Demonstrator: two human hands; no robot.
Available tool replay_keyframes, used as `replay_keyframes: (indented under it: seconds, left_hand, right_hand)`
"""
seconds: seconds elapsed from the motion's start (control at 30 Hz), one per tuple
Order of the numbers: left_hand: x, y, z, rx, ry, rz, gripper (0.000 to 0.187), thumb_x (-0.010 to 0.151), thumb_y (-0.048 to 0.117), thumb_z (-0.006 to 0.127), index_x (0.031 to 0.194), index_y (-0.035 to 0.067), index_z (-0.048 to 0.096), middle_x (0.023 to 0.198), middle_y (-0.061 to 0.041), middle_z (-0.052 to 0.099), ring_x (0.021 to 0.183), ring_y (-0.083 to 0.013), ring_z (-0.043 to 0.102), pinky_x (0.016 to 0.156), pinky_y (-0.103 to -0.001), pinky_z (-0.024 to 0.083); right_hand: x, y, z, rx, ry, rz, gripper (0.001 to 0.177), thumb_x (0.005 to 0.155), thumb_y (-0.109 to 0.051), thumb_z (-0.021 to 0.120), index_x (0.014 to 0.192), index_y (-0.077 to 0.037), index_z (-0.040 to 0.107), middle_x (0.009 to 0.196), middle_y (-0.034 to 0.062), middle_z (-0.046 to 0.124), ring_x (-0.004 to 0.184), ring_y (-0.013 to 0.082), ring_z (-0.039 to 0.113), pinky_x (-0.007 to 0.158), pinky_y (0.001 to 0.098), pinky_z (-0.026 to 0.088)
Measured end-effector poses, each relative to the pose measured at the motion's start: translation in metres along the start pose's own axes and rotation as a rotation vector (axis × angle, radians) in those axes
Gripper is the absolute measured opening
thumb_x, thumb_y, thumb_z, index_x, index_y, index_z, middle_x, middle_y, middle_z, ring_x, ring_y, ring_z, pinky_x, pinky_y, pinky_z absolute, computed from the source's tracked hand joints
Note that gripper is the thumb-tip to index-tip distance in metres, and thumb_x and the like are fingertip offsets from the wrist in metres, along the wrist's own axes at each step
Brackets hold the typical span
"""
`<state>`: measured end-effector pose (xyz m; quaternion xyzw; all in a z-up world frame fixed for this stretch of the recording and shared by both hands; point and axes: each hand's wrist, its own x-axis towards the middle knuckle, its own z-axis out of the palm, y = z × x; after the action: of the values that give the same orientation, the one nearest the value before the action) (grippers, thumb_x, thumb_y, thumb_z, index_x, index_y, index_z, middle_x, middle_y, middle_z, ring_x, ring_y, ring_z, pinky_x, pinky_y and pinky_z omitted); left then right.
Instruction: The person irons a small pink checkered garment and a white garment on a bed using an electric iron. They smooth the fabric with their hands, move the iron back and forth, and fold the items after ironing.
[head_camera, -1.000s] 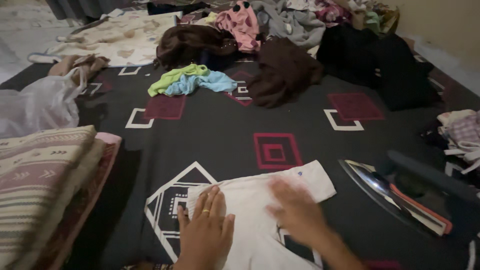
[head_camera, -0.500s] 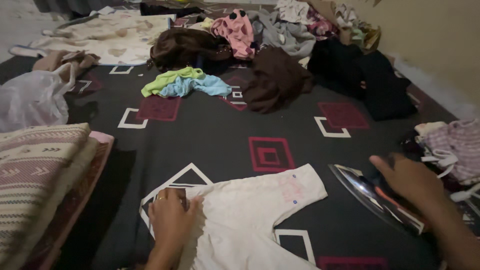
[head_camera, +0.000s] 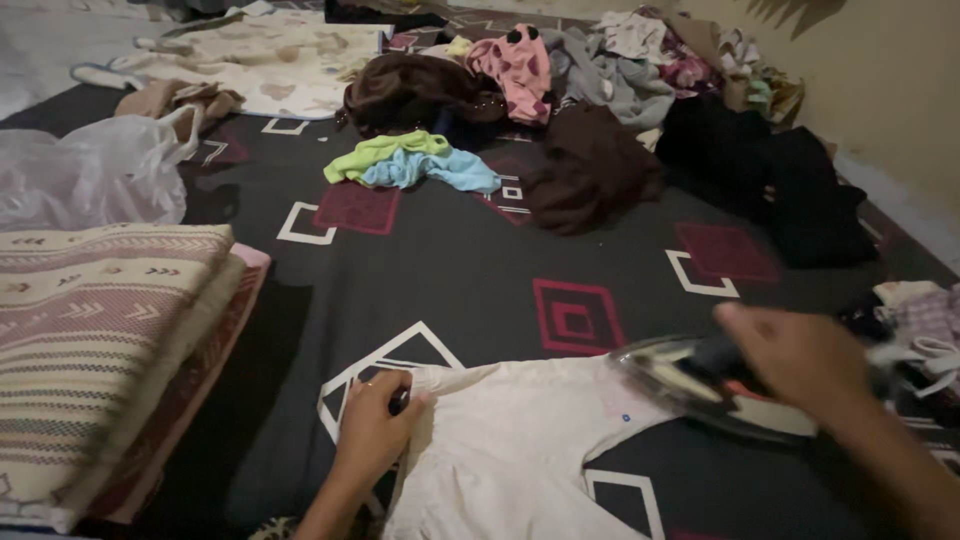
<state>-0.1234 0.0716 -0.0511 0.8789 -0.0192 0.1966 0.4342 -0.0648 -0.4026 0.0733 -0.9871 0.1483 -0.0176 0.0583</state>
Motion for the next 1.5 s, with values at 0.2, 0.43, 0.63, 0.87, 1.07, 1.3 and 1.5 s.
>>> replay_keyframes:
  seconds: [0.2, 0.43, 0.63, 0.87, 1.07, 1.3, 1.5]
  left_hand:
    - [-0.006, 0.002, -0.003, -0.072, 0.1, -0.055, 0.025, 0.075, 0.026, 0.078, 0.087, 0.004, 0.073, 0.083, -0.011, 0.074, 0.085, -0.029, 0.063, 0.082, -0.04, 0.049]
    - [-0.003, 0.005, -0.002, -0.059, 0.068, -0.13, 0.022, 0.076, 0.022, 0.074, 0.083, 0.002, 0.068, 0.078, -0.014, 0.07, 0.08, -0.0318, 0.061, 0.077, -0.043, 0.048]
    - [-0.002, 0.007, -0.002, -0.125, 0.113, -0.1, 0.018, 0.083, 0.019, 0.072, 0.081, 0.002, 0.068, 0.077, -0.012, 0.07, 0.08, -0.0316, 0.06, 0.078, -0.042, 0.047]
    - [-0.006, 0.017, 0.004, -0.179, 0.264, -0.188, 0.012, 0.077, 0.008, 0.069, 0.085, 0.001, 0.063, 0.095, -0.013, 0.066, 0.085, -0.026, 0.066, 0.077, -0.037, 0.052]
    - [-0.008, 0.01, 0.004, -0.265, 0.373, -0.121, 0.007, 0.082, 0.004, 0.065, 0.085, 0.0, 0.062, 0.106, -0.013, 0.068, 0.1, -0.028, 0.069, 0.087, -0.038, 0.054]
    - [-0.007, 0.008, -0.001, -0.179, 0.305, -0.094, 0.015, 0.082, 0.012, 0.071, 0.086, -0.001, 0.063, 0.114, -0.015, 0.067, 0.104, -0.0299, 0.067, 0.086, -0.039, 0.053]
    - [-0.005, 0.017, 0.004, -0.157, 0.191, -0.252, 0.022, 0.083, 0.019, 0.073, 0.079, -0.001, 0.063, 0.111, -0.012, 0.067, 0.094, -0.0288, 0.068, 0.081, -0.038, 0.054]
  right_hand:
    - [-0.08, -0.162, 0.018, -0.07, -0.075, -0.408, 0.059, 0.094, -0.064, 0.039, 0.092, -0.022, 0.08, 0.07, 0.0095, 0.075, 0.073, 0.0295, 0.073, 0.073, 0.0445, 0.056]
    - [-0.063, -0.165, 0.027, -0.044, -0.046, -0.299, 0.059, 0.094, -0.065, 0.036, 0.099, -0.028, 0.081, 0.079, 0.0065, 0.078, 0.081, 0.0305, 0.074, 0.077, 0.0468, 0.056]
    - [-0.007, -0.092, 0.027, -0.145, -0.087, -0.05, 0.06, 0.102, -0.065, 0.03, 0.117, -0.032, 0.078, 0.085, 0.0041, 0.077, 0.079, 0.0251, 0.079, 0.077, 0.0413, 0.061]
    - [-0.052, -0.155, 0.017, -0.048, -0.072, -0.131, 0.057, 0.092, -0.068, 0.037, 0.11, -0.035, 0.08, 0.085, 0.0053, 0.08, 0.089, 0.0306, 0.076, 0.081, 0.0462, 0.057]
    - [-0.105, -0.255, 0.031, -0.026, 0.018, -0.344, 0.061, 0.096, -0.065, 0.038, 0.089, -0.02, 0.078, 0.081, 0.0128, 0.075, 0.081, 0.0348, 0.074, 0.075, 0.0482, 0.056]
    - [-0.059, -0.196, 0.03, -0.03, 0.071, -0.325, 0.059, 0.097, -0.059, 0.034, 0.097, -0.023, 0.08, 0.083, 0.0079, 0.076, 0.082, 0.0363, 0.073, 0.074, 0.0521, 0.055]
    - [0.001, -0.091, 0.024, -0.134, 0.01, -0.187, 0.056, 0.096, -0.062, 0.037, 0.115, -0.031, 0.08, 0.08, 0.0049, 0.08, 0.077, 0.025, 0.076, 0.073, 0.0425, 0.058]
